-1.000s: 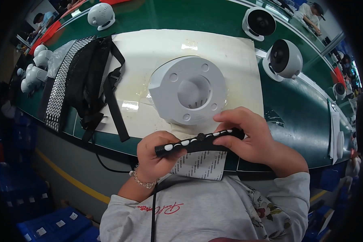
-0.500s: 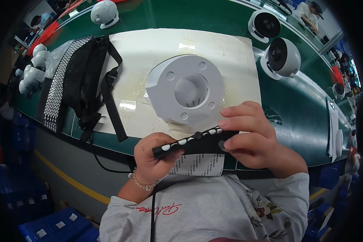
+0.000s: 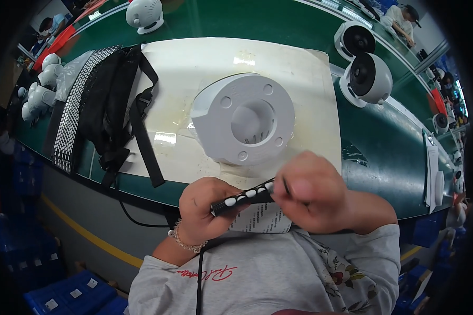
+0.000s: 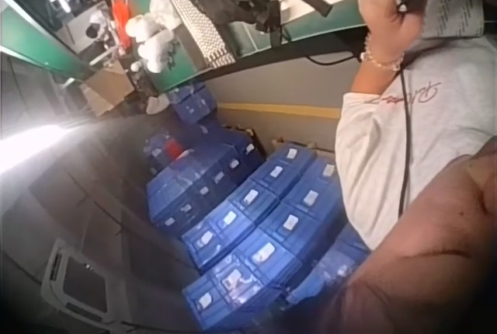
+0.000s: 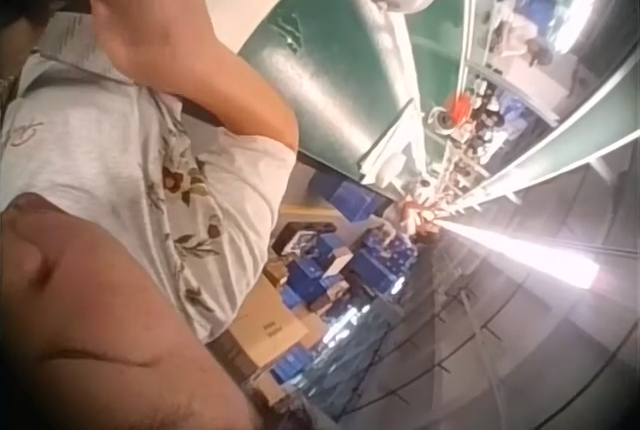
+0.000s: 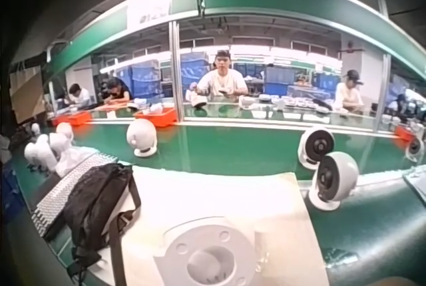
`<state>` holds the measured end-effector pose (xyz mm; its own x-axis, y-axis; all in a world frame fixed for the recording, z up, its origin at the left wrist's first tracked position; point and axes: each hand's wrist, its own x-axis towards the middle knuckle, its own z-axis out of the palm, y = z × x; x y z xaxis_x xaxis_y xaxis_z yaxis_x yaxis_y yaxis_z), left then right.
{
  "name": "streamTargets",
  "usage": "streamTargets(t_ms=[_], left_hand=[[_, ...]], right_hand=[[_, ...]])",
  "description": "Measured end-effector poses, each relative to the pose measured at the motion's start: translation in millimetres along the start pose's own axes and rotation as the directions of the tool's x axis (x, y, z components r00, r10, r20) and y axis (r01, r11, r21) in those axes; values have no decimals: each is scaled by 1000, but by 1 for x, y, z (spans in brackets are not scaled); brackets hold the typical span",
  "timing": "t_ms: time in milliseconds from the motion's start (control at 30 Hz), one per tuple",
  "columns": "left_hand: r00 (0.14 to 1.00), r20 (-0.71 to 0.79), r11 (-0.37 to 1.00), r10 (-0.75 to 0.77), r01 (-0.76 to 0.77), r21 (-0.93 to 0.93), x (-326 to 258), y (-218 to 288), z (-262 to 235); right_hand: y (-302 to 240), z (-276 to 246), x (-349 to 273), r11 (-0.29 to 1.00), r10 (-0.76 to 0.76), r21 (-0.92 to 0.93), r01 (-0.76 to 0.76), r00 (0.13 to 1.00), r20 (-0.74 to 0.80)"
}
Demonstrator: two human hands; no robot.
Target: Applying small black adhesive rubber pads to the bottom of white light fixture bases at an assembly line.
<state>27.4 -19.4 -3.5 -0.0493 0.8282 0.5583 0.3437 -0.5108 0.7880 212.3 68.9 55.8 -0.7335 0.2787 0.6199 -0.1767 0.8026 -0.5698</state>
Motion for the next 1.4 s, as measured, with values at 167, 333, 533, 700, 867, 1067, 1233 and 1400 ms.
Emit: streamTargets(t_ms=[167,333,533,700,867,1067,1233,1400], left_hand=[[988,-25,986,150,-148,75,1,-5,-1],[971,-117,970,208,-189,153,-1,-15,4],[987,-1,961,161,-156,230,2,-15,1],[987,9,956,158,-155,249,4,-15,1],[990,31,968,140,-144,206,0,-18,1],[986,-46,969,158,-146,197,-2,-21,4],[985,26,962,171,-172,212,1,-18,2],[983,2,962,182,-179,206,2,-17,3]], right_hand=[[11,-15,20,996,-63,-77,53,989,-130],[43,-12,46,981,157,163,-100,910,-384],[43,-20,45,982,136,-87,-165,953,-271],[37,-19,45,876,-94,-481,24,988,-122],[19,-19,45,750,-58,-657,74,997,47],[-2,-22,52,713,67,-691,120,969,237],[10,-27,58,812,51,-577,-83,996,-71],[31,-8,69,981,103,-150,-120,988,-119]])
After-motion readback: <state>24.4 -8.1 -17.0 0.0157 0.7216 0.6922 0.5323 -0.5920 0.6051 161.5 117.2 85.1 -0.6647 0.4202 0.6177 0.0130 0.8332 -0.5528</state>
